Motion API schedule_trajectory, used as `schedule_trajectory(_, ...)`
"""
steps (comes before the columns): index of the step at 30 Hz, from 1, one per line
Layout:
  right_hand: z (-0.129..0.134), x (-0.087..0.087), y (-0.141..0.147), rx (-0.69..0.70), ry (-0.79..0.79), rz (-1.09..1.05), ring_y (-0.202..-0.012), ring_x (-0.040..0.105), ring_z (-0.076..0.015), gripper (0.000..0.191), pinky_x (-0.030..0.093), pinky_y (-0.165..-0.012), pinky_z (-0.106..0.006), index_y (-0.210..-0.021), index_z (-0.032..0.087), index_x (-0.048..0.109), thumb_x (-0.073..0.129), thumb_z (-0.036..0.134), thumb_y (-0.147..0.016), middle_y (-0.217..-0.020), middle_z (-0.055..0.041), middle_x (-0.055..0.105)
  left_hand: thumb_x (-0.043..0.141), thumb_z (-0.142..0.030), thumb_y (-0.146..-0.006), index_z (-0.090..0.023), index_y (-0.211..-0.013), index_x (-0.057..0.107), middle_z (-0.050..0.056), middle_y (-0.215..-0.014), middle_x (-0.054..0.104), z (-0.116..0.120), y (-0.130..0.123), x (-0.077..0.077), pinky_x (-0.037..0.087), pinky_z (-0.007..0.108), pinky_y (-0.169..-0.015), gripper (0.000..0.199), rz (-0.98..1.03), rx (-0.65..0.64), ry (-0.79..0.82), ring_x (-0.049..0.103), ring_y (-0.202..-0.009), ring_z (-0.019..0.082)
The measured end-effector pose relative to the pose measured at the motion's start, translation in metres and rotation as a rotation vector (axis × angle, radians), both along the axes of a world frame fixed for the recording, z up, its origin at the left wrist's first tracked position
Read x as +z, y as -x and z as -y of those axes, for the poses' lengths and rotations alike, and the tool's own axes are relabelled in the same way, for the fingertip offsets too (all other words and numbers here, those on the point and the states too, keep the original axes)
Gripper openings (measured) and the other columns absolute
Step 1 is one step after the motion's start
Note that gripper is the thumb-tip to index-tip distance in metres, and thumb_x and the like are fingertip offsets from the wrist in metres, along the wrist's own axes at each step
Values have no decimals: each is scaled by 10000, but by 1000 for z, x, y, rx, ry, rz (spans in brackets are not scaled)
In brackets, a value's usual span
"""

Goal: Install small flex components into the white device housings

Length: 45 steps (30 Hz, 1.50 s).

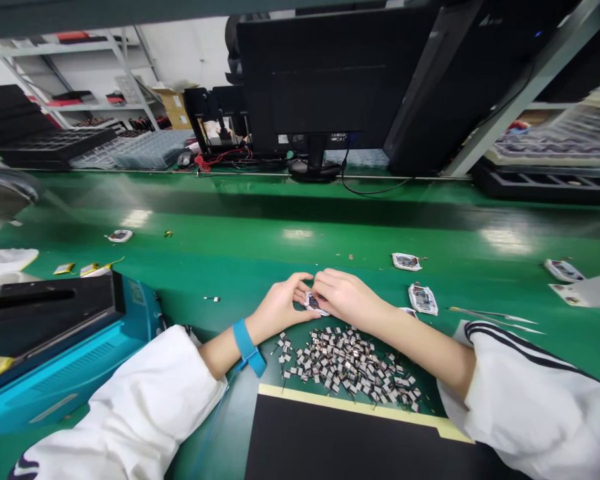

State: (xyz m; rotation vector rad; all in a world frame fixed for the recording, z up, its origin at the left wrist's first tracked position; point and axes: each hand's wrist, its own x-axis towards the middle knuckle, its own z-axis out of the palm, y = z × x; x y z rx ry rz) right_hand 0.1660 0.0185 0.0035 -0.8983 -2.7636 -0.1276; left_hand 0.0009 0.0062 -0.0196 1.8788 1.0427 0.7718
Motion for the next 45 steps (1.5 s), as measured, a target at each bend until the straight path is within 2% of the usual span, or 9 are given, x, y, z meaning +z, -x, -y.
schedule_trajectory(8,-3,5,5,-38,42,76,-727,500,-188,82,446,-683,-298,-770,69,593,536,129,-767,-763,-94,556,726,-216,-586,-160,-1073,414,16,-845,587,-1,2,1,523,250,-736,582,-13,16,-18,598,-731,115)
schedule_trajectory(19,-6,19,8,153,26,173,-849,491,-203,220,438,-735,-313,-979,130,581,482,86,-788,-918,-88,544,713,-252,-613,-159,-1072,402,16,-845,591,0,1,3,516,228,-698,562,-35,-3,-47,600,-737,122)
schedule_trajectory(24,-31,32,-62,-146,245,-111,-868,514,-163,333,441,-766,-285,-1091,202,532,554,165,-761,-982,-54,500,686,-251,-653,-138,-1130,374,65,-952,605,-34,8,-5,517,262,-731,581,-136,202,-184,599,-777,136)
schedule_trajectory(27,-50,21,-124,-514,230,-88,-836,533,-214,410,440,-771,-341,-1054,110,569,636,253,-675,-954,-111,515,655,-213,-681,-72,-1185,347,154,-1033,575,-62,16,-4,456,435,-837,607,-189,319,-261,562,-916,232)
schedule_trajectory(29,-58,8,-155,-586,277,-69,-784,540,-227,424,454,-695,-332,-984,95,611,667,312,-624,-830,-105,549,636,-177,-689,-70,-1186,381,172,-1135,516,-68,18,2,338,502,-948,569,-196,332,-326,456,-1087,272)
schedule_trajectory(31,-60,-2,-170,-574,299,-69,-698,539,-202,376,449,-611,-300,-933,121,636,640,357,-640,-732,-75,558,573,-157,-735,-142,-1098,503,92,-1152,524,-60,15,13,291,440,-1011,370,-189,199,-403,411,-1140,224)
schedule_trajectory(33,-60,-8,-173,-545,305,-84,-650,528,-177,346,433,-569,-273,-923,144,642,609,373,-666,-710,-60,560,459,-141,-804,-209,-946,602,17,-1011,610,-42,9,23,358,346,-979,214,-170,-170,-469,500,-1035,156)
schedule_trajectory(37,-64,-9,-157,-504,315,-137,-669,520,-161,378,424,-588,-266,-968,146,625,624,367,-661,-796,-69,558,318,-78,-836,-221,-921,623,41,-922,641,-8,-7,34,436,275,-868,347,-183,-707,-429,550,-949,140)
schedule_trajectory(45,-34,1,-84,-289,402,-255,-765,518,-154,324,428,-705,-276,-908,162,606,641,380,-671,-867,-40,541,436,-162,-836,-155,-911,592,62,-864,627,-5,-11,25,425,245,-764,174,-392,-630,-516,561,-825,151)
